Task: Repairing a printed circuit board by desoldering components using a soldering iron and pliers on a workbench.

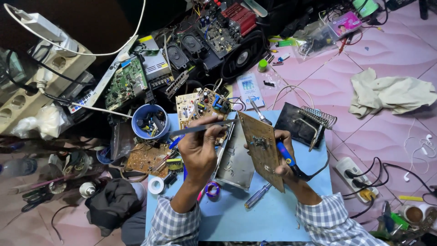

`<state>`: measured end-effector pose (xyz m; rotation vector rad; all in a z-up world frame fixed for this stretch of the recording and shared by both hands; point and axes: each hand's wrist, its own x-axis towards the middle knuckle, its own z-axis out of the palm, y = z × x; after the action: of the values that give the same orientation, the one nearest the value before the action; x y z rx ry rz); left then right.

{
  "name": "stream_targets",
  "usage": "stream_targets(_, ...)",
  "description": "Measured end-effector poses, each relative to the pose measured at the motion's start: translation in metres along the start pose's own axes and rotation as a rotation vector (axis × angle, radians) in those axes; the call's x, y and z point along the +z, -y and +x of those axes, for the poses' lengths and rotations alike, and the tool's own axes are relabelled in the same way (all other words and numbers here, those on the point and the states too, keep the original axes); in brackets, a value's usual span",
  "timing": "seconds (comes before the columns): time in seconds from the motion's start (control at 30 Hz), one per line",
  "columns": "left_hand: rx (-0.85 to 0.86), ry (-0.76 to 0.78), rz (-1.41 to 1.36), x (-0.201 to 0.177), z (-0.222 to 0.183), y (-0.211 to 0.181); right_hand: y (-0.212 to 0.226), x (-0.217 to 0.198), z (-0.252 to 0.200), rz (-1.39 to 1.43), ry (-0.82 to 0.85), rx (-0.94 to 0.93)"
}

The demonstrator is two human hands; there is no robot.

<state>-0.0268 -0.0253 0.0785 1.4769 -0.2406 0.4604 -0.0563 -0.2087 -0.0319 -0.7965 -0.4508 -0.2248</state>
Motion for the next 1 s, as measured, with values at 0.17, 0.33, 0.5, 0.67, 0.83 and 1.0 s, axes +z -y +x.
stream_targets(0.17, 0.354, 0.026, 0.262, 0.002, 0.002, -0.006, 0.007, 0.005, -0.002, 0.027, 0.068, 0.023)
stream_targets(0.33, 0.433, 0.032, 0.292, 0.007, -0.003, -0.008, 0.004, -0.001, -0.008, 0.015, 0.076, 0.039)
stream_targets(0.5, 0.474, 0.049, 0.321, 0.007, -0.002, -0.005, -0.006, -0.01, -0.018, 0.008, 0.05, 0.012)
stream_targets(0.67, 0.496, 0.05, 0.336, 0.01, -0.002, -0.011, 0.0, -0.002, -0.013, -0.008, 0.026, -0.002)
stream_targets(0.83, 0.512, 0.052, 0.373, 0.012, -0.001, -0.011, 0.011, 0.001, -0.011, -0.164, 0.019, 0.055)
stream_targets(1.0, 0.579, 0.023, 0.372, 0.015, -0.001, -0.009, 0.012, -0.003, -0.011, -0.336, 0.061, 0.043)
